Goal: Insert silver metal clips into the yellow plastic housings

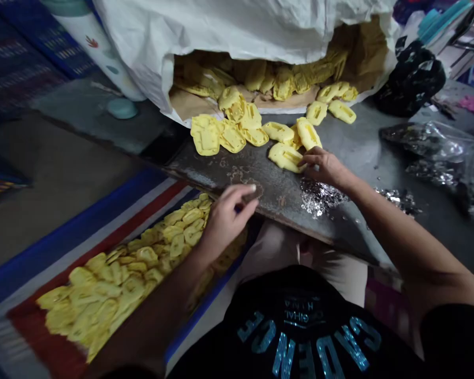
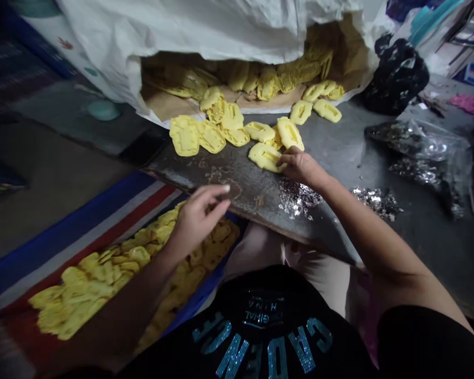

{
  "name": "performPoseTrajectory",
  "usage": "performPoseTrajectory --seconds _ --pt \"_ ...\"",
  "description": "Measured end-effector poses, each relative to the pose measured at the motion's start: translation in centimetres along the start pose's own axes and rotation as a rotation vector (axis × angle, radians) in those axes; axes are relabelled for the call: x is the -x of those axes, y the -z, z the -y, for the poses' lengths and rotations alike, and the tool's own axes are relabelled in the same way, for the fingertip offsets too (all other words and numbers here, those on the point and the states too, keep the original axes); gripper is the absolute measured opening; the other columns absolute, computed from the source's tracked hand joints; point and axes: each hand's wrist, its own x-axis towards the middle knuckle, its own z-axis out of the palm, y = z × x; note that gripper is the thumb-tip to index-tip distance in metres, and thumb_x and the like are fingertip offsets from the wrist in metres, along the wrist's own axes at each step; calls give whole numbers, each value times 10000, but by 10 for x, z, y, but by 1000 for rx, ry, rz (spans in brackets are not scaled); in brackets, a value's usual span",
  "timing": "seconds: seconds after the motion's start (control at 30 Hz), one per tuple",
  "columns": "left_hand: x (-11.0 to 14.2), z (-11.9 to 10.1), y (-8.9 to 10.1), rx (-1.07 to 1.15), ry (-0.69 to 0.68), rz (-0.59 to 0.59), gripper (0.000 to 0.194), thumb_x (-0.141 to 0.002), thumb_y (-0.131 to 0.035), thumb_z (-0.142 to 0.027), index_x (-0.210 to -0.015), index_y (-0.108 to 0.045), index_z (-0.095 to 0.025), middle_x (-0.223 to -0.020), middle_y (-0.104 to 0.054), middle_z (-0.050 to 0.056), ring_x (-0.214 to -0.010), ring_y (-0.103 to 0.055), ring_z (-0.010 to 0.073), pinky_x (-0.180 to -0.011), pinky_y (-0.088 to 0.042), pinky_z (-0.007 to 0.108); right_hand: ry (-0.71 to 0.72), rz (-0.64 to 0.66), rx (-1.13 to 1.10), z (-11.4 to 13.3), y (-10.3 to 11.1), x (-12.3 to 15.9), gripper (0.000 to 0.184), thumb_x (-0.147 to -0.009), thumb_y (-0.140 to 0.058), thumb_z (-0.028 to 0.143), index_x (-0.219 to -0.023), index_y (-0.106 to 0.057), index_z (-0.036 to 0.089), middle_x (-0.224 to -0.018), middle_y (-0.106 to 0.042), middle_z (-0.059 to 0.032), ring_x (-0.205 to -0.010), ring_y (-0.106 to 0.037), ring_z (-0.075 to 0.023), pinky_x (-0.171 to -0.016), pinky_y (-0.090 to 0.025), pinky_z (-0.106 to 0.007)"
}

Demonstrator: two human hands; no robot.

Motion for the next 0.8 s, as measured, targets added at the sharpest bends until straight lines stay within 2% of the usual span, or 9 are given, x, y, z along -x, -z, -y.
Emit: performPoseTrajectory --seconds 0.07,0.17,0.23,0.33,0.47,0.57,0.67,0.73,0.8 --pt "-60 -9 -9 -97 8 27 459 -1075 -740 -423 -1453 -807 -171 -1478 -814 198 -1109 -845 284 -1113 -662 460 -7 -64 -43 2 10 20 355 -958 -722 165 -1257 -899 240 -1418 -773 -135 -974 -783 -227 -985 -697 -435" --pt "-137 -24 -30 -220 37 120 507 -1029 -833 -424 -1414 -807 -94 -1442 -821 263 -1401 -775 423 -1260 -571 587 -22 -229 -125 1 32 71 338 -996 -751 254 -1306 -887 254 -1407 -782 -132 -961 -789 -234 -912 -695 -441" --pt "-168 -33 -46 -281 76 191 644 -985 -909 -413 -1475 -757 -24 -1508 -785 321 -1471 -738 447 -1291 -537 635 -67 -343 -165 -1 45 118 307 -1000 -768 285 -1279 -893 265 -1346 -798 -115 -934 -786 -226 -868 -682 -427" --pt "-188 -38 -58 -305 154 268 797 -983 -952 -411 -1548 -640 56 -1659 -711 289 -1566 -656 349 -1404 -437 654 -218 -474 -173 -7 49 197 238 -997 -774 299 -1201 -895 277 -1192 -816 -78 -885 -752 -209 -820 -647 -399" --pt "-192 -33 -52 -205 281 332 501 -1116 -763 -263 -1422 -637 114 -1316 -840 198 -1223 -823 291 -1122 -661 742 -411 -584 -177 -11 22 285 157 -1006 -759 339 -1085 -876 270 -1065 -822 -59 -856 -716 -214 -770 -587 -381" --pt "-184 -32 -41 -132 410 295 433 -1187 -320 -143 -1181 -610 179 -1083 -748 71 -1084 -824 141 -919 -673 479 -484 -572 -212 -6 -4 317 167 -1028 -729 345 -1058 -869 259 -1053 -837 -75 -914 -753 -252 -813 -593 -407" --pt "-162 -36 -25 -17 487 144 275 -1165 -435 -111 -1157 -582 122 -1026 -705 9 -713 -611 -87 -721 -564 134 -489 -552 -186 -1 -20 315 186 -1070 -706 359 -1073 -867 267 -1074 -846 -87 -1017 -774 -296 -938 -610 -464" --pt "-135 -44 -13 106 472 45 251 -1147 -490 -127 -1250 -598 75 -1051 -738 21 -593 -474 -101 -602 -523 76 -478 -524 -108 2 -24 301 205 -1093 -687 369 -1103 -870 277 -1093 -842 -93 -1063 -753 -317 -998 -589 -503" --pt "-98 -59 -2 409 404 -17 331 -1092 -587 -173 -1353 -634 25 -1124 -795 76 -611 -569 -24 -554 -545 106 -478 -482 -7 2 -25 281 231 -1113 -671 393 -1167 -868 284 -1125 -832 -106 -1135 -721 -348 -1051 -552 -546"
